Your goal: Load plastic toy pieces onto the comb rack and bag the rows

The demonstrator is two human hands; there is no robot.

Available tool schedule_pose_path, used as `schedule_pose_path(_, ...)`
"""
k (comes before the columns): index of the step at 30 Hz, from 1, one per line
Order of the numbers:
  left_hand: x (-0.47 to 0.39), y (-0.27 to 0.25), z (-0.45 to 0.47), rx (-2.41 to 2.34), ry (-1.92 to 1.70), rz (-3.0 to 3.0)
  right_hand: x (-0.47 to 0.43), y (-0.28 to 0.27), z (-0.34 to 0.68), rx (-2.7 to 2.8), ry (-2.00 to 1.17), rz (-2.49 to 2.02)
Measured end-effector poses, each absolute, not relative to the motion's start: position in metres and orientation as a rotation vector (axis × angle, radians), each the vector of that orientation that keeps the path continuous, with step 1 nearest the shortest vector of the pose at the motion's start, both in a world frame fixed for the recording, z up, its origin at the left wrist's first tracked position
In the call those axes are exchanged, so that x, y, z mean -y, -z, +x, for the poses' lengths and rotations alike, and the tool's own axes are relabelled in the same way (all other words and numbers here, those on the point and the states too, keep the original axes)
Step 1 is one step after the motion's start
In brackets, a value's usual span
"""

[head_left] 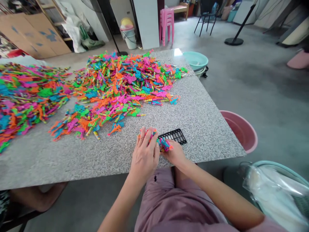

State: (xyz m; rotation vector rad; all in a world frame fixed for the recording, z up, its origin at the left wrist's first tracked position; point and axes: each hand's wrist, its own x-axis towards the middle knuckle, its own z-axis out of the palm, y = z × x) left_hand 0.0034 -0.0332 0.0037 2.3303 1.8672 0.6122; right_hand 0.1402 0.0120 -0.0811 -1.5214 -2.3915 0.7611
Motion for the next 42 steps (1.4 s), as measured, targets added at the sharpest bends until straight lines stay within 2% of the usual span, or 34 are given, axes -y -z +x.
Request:
schedule_pose_path(5, 0.03, -0.002, 0.009, -1.95, -0.509, 2.426, -0.01, 0.081, 0.135, 2.523, -0.759, -1.439)
schedule_pose_path(10, 0.029, 0.006, 0.008, -2.071, -0.457, 2.551, -0.076, 0.069, 0.157, 2.623, -1.053, -1.064)
schedule_pose_path(11, 0.028, 0.007, 0.008, -2.085, -0.457, 2.565, -0.103, 0.064, 0.16, 2.579, -0.988, -1.131)
schedule_pose_path(15, 0.028, 0.01, 0.005, -2.109, -0.484, 2.602, -0.209, 0.053, 0.157, 2.213, -0.308, -1.697)
schedule_pose_path(18, 0.029, 0.012, 0.002, -2.084, -0.49, 2.633, -0.248, 0.062, 0.163, 2.259, -0.18, -1.818)
schedule_pose_path(20, 0.029, 0.012, 0.0, -2.058, -0.485, 2.643, -0.246, 0.072, 0.177, 2.341, -0.193, -1.763)
schedule_pose_path(24, 0.027, 0.01, -0.006, -1.993, -0.511, 2.648, -0.203, 0.079, 0.215, 2.449, -0.486, -1.745)
schedule_pose_path(26, 0.023, 0.008, -0.011, -1.93, -0.516, 2.657, -0.185, 0.073, 0.226, 2.497, -0.52, -1.77)
schedule_pose_path(29, 0.019, 0.005, -0.018, -1.851, -0.491, 2.667, -0.184, 0.061, 0.226, 2.593, -0.19, -1.694)
schedule_pose_path(31, 0.019, 0.003, -0.019, -1.844, -0.468, 2.663, -0.2, 0.057, 0.22, 2.734, -0.013, -1.467)
schedule_pose_path(35, 0.022, 0.0, -0.017, -1.884, -0.429, 2.623, -0.234, 0.059, 0.216, 3.082, -0.018, -1.098)
schedule_pose_path(42, 0.019, 0.001, -0.011, -1.907, -0.394, 2.594, -0.215, 0.076, 0.262, 2.964, 0.155, -1.171)
